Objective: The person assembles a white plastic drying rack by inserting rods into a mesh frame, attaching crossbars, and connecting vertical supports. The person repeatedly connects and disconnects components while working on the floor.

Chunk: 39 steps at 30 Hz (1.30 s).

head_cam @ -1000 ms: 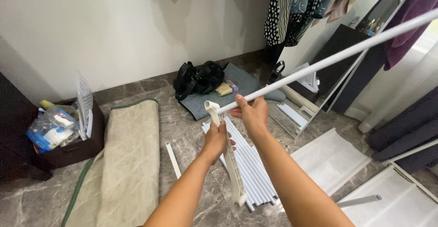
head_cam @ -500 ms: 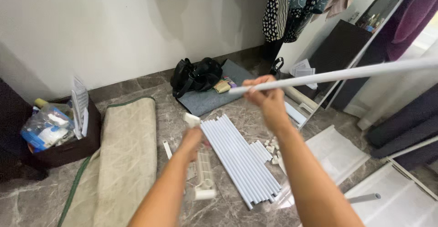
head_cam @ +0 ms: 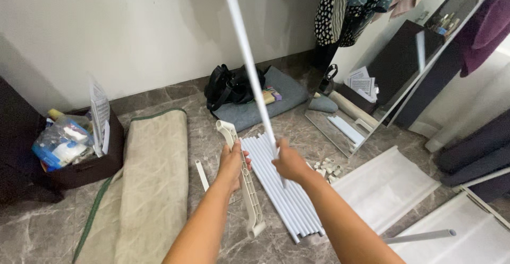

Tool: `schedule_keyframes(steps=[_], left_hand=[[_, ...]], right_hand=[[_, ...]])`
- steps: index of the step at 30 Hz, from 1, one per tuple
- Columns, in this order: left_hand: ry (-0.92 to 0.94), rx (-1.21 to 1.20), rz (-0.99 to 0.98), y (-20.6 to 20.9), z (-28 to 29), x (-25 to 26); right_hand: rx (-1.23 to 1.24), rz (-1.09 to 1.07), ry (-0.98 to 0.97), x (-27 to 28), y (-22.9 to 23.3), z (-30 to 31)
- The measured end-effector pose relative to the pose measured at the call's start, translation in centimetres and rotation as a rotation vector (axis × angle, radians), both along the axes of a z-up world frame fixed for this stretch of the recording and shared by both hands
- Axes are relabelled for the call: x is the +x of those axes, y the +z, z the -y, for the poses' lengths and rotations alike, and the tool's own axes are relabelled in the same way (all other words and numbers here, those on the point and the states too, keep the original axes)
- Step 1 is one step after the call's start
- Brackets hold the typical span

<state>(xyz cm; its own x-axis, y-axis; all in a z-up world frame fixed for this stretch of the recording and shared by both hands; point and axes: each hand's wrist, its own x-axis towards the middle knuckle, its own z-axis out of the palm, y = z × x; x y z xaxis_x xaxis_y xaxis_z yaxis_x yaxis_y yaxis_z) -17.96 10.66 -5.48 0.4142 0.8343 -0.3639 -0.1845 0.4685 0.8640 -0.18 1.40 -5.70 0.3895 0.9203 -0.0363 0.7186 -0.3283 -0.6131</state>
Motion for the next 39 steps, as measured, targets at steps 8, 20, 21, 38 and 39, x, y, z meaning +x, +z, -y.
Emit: schedule_keyframes(steps=[8, 20, 21, 38, 39], left_hand=[[0.206, -0.241, 0.001, -10.5, -0.4, -1.5], [0.223, -0.336, -0.192, -16.6, 0.1, -2.0], [0.22, -0.332, -0.207, -17.1, 0.0, -1.8], [0.22, -0.39, -0.211, -19.0, -0.3, -0.7], [0.221, -0.394, -0.209, -18.8, -0.2, -0.6]], right_hand=[[-0.317, 0.133, 0.005, -1.5, -11.8, 1.8], [-0.628, 0.151, 0.001, -4.0, -23.7, 4.6], [-0.631, 0.148, 0.001, -4.0, -24.2, 4.6], [-0.548, 0.189, -0.055, -4.8, -28.5, 4.5], [-0.557, 0.199, -0.053, -4.8, -28.7, 4.5]])
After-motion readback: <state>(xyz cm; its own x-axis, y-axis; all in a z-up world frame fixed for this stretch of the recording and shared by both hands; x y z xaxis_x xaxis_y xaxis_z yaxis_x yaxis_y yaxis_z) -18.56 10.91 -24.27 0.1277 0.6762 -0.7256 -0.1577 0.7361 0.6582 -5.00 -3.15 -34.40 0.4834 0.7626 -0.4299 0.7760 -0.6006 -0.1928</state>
